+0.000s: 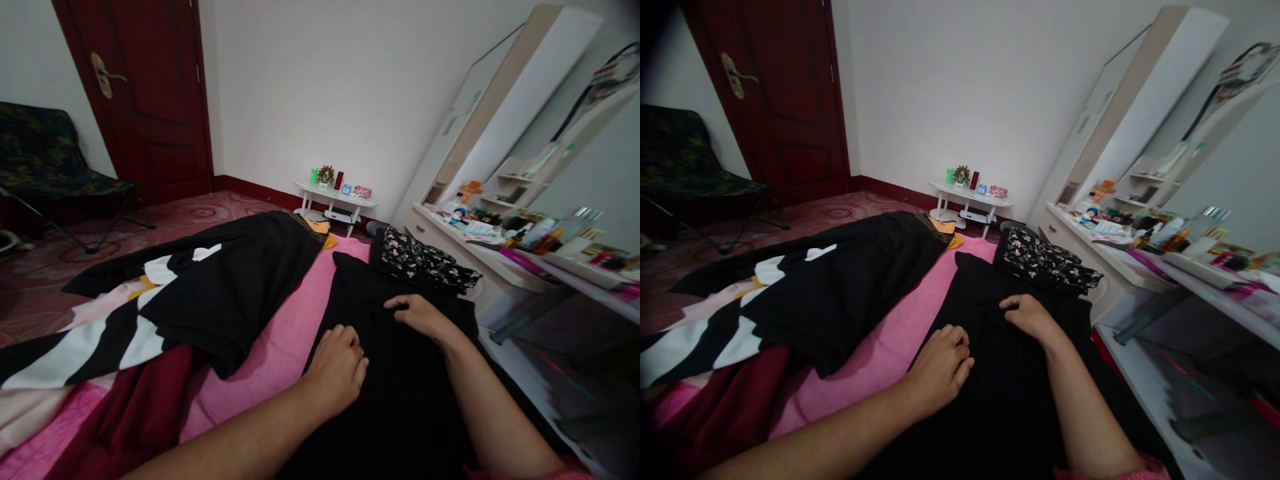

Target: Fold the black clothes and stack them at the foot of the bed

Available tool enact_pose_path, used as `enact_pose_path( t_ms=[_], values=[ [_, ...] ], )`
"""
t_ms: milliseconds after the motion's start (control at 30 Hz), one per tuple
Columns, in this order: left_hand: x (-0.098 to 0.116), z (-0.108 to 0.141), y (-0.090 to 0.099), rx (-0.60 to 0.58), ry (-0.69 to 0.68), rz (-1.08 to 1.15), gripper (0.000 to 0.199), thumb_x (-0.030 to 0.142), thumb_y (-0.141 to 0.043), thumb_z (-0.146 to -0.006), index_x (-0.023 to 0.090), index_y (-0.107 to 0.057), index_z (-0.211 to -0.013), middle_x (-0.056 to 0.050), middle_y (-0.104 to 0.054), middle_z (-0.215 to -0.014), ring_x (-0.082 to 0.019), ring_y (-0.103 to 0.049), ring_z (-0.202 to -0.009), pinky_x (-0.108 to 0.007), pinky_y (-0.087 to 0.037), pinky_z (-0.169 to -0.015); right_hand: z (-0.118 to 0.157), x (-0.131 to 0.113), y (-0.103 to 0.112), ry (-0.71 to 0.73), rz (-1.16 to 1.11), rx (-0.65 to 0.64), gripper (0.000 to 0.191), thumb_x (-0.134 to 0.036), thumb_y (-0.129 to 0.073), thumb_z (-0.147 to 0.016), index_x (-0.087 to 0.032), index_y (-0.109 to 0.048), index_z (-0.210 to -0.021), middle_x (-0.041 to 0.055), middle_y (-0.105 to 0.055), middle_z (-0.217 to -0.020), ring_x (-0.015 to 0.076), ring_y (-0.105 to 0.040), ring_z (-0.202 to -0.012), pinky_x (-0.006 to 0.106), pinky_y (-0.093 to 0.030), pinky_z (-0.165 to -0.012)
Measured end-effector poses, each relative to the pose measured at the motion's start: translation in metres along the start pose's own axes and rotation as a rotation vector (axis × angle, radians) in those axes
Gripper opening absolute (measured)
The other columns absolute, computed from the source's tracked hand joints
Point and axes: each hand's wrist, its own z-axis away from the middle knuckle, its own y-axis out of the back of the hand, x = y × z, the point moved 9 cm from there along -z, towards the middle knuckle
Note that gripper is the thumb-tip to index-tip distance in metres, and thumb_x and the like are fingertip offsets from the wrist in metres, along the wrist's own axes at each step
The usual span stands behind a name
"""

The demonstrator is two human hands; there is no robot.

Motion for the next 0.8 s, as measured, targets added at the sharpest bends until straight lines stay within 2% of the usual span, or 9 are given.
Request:
enact_pose_path(
  t_ms=[100, 200, 267, 333, 433, 500, 633, 700, 800],
  values=[
    [-0.001, -0.001, -0.004, -0.014, 0.002, -0.016, 0.016, 0.024, -0.048, -0.088, 0.015, -0.061, -0.085, -0.006, -0.055, -0.098, -0.021, -0.048, -0.092, -0.035, -0.040, -0.080, -0.030, -0.024, 0.007, 0.134, -0.161, 0.155, 0.035, -0.016, -0.057, -0.072, -0.020, -0.068, -0.104, 0.0027, -0.069, -0.108, 0.0180, -0.063, -0.098, 0.028, -0.045, -0.090],
    [-0.005, -0.001, -0.007, -0.027, 0.027, 0.013, 0.013, 0.014, -0.048, -0.083, 0.017, -0.058, -0.091, -0.005, -0.054, -0.098, -0.020, -0.047, -0.092, -0.034, -0.041, -0.079, -0.060, -0.026, -0.002, 0.081, -0.112, 0.324, 0.035, -0.023, -0.057, -0.078, -0.015, -0.063, -0.112, 0.0090, -0.065, -0.117, 0.0204, -0.059, -0.108, 0.033, -0.041, -0.095],
    [-0.008, -0.002, -0.009, -0.030, 0.050, 0.053, 0.021, 0.009, -0.049, -0.079, 0.018, -0.057, -0.097, -0.005, -0.054, -0.102, -0.020, -0.048, -0.093, -0.034, -0.041, -0.081, -0.076, -0.025, -0.014, 0.049, -0.094, 0.359, 0.039, -0.028, -0.057, -0.081, -0.014, -0.060, -0.117, 0.0117, -0.063, -0.119, 0.0213, -0.058, -0.108, 0.034, -0.041, -0.094],
    [-0.010, -0.002, -0.009, -0.027, 0.069, 0.086, 0.031, 0.009, -0.050, -0.079, 0.019, -0.056, -0.107, -0.005, -0.054, -0.107, -0.021, -0.047, -0.096, -0.035, -0.041, -0.085, -0.088, -0.025, -0.022, 0.036, -0.084, 0.369, 0.042, -0.033, -0.061, -0.079, -0.016, -0.059, -0.117, 0.0100, -0.066, -0.113, 0.0207, -0.061, -0.103, 0.033, -0.044, -0.088],
    [-0.011, -0.003, -0.009, -0.034, 0.069, 0.095, 0.037, 0.013, -0.049, -0.082, 0.019, -0.053, -0.118, -0.006, -0.054, -0.111, -0.022, -0.047, -0.100, -0.036, -0.041, -0.090, -0.093, -0.024, -0.022, 0.018, -0.063, 0.383, 0.037, -0.039, -0.068, -0.073, -0.021, -0.066, -0.105, 0.0044, -0.071, -0.098, 0.0198, -0.065, -0.091, 0.028, -0.046, -0.077],
    [-0.010, -0.003, -0.009, -0.037, 0.056, 0.085, 0.038, 0.013, -0.049, -0.082, 0.020, -0.053, -0.119, -0.006, -0.055, -0.111, -0.022, -0.047, -0.100, -0.037, -0.041, -0.089, -0.089, -0.019, -0.013, -0.032, -0.039, 0.450, 0.032, -0.045, -0.061, -0.078, -0.022, -0.068, -0.100, 0.0065, -0.071, -0.096, 0.0224, -0.064, -0.090, 0.030, -0.045, -0.074],
    [-0.005, -0.002, -0.011, -0.046, -0.002, 0.048, 0.035, 0.012, -0.047, -0.082, 0.021, -0.057, -0.114, -0.006, -0.054, -0.112, -0.023, -0.048, -0.100, -0.037, -0.043, -0.085, -0.071, 0.006, 0.006, -0.249, 0.088, 0.636, 0.046, -0.049, -0.037, -0.090, -0.019, -0.063, -0.113, 0.0137, -0.068, -0.104, 0.0275, -0.063, -0.093, 0.034, -0.044, -0.070],
    [-0.004, -0.002, -0.012, -0.047, -0.021, 0.030, 0.034, 0.012, -0.045, -0.083, 0.021, -0.058, -0.113, -0.007, -0.054, -0.112, -0.023, -0.048, -0.101, -0.038, -0.043, -0.085, -0.071, 0.013, 0.001, -0.304, 0.207, 0.600, 0.044, -0.050, -0.038, -0.090, -0.023, -0.064, -0.113, 0.0111, -0.069, -0.103, 0.0258, -0.065, -0.090, 0.032, -0.044, -0.065],
    [-0.003, -0.002, -0.013, -0.050, -0.026, 0.018, 0.035, 0.011, -0.044, -0.084, 0.021, -0.057, -0.114, -0.007, -0.054, -0.112, -0.023, -0.048, -0.101, -0.039, -0.043, -0.085, -0.084, 0.010, -0.012, -0.278, 0.319, 0.457, 0.033, -0.045, -0.050, -0.085, -0.026, -0.068, -0.106, 0.0094, -0.071, -0.096, 0.0247, -0.067, -0.086, 0.030, -0.045, -0.063]
  ],
)
